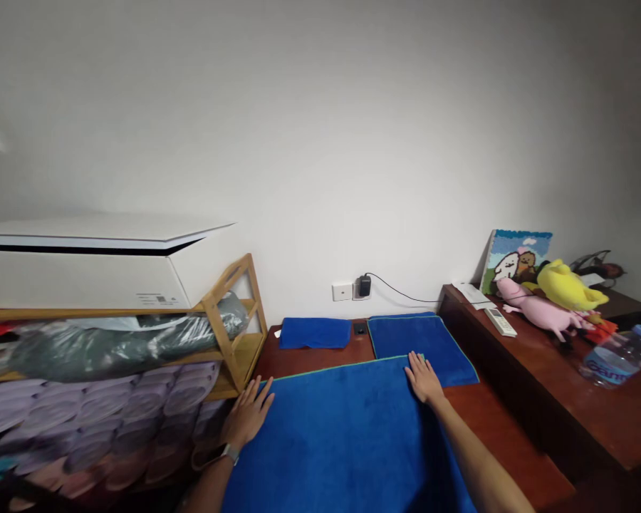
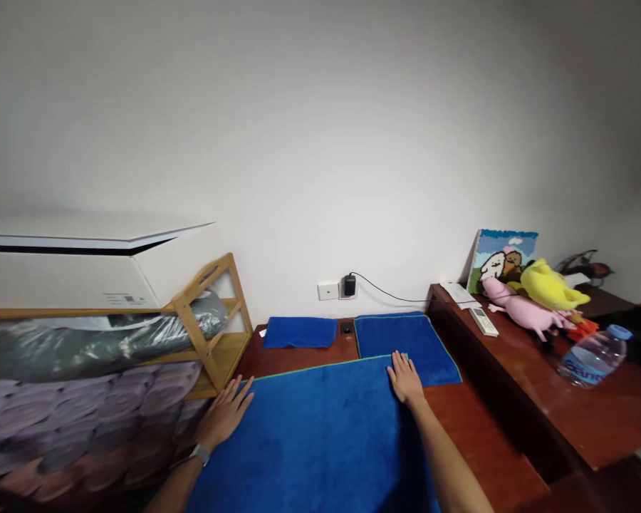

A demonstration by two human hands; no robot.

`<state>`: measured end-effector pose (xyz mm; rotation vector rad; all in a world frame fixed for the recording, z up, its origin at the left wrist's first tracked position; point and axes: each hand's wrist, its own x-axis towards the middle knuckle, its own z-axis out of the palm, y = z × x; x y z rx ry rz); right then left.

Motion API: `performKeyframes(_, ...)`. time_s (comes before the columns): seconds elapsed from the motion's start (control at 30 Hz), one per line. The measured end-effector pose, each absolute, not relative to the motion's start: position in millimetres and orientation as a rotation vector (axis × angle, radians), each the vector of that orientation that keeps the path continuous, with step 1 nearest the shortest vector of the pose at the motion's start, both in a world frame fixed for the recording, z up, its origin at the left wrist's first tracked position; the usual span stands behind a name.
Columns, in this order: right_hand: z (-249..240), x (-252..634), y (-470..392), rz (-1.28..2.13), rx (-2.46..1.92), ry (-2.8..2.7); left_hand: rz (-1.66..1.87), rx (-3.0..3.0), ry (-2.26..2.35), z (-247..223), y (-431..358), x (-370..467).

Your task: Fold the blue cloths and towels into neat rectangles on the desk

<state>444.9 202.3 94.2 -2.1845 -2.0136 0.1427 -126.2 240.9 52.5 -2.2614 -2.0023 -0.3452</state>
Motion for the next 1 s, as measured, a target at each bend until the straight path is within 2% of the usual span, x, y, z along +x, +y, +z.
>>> performKeyframes(0.07,94.7,422.7,197.8,0.083,-2.093,-2.004,-0.430,-2.307,-1.908,54.8,232.9,-106.2)
performKeyframes(0.17,88.5,358.3,184.6,0.058,-1.822,-2.106,-0.551,-2.442,-1.699,52.5,212.3,-30.0)
performKeyframes(0.27,81.6,299.1,170.7,0.162,-1.626,-2.244,-0.563,-2.629,-1.549,48.8,194.1,47.9)
performKeyframes(0.33,81.7,285.3,164.4,0.243,-1.645,-2.269,-0.528,-2.681,-1.566,49.7,190.3,67.8)
performKeyframes(0.43,85.5,308.0,154.1,0.295,-1.754,-2.230,-0.475,-2.613,-1.710,51.9,192.0,34.4)
performKeyframes(0.6,68.5,362.6,111.8,0.165,-1.746,-2.064,-0.544,-2.348,-1.877,38.6,159.2,-57.4)
performKeyframes(0.83,44.9,315.1,77.5,0.162,-1.704,-2.158,-0.441,-2.534,-1.750,51.5,82.3,-4.8)
performKeyframes(0.9,46.2,327.7,76.7,0.179,-1.768,-2.155,-0.361,-2.460,-1.871,57.5,75.9,-19.9)
performKeyframes(1.0,45.7,386.2,68.5,0.186,-1.927,-2.049,-0.367,-2.267,-1.992,57.8,66.9,-84.8)
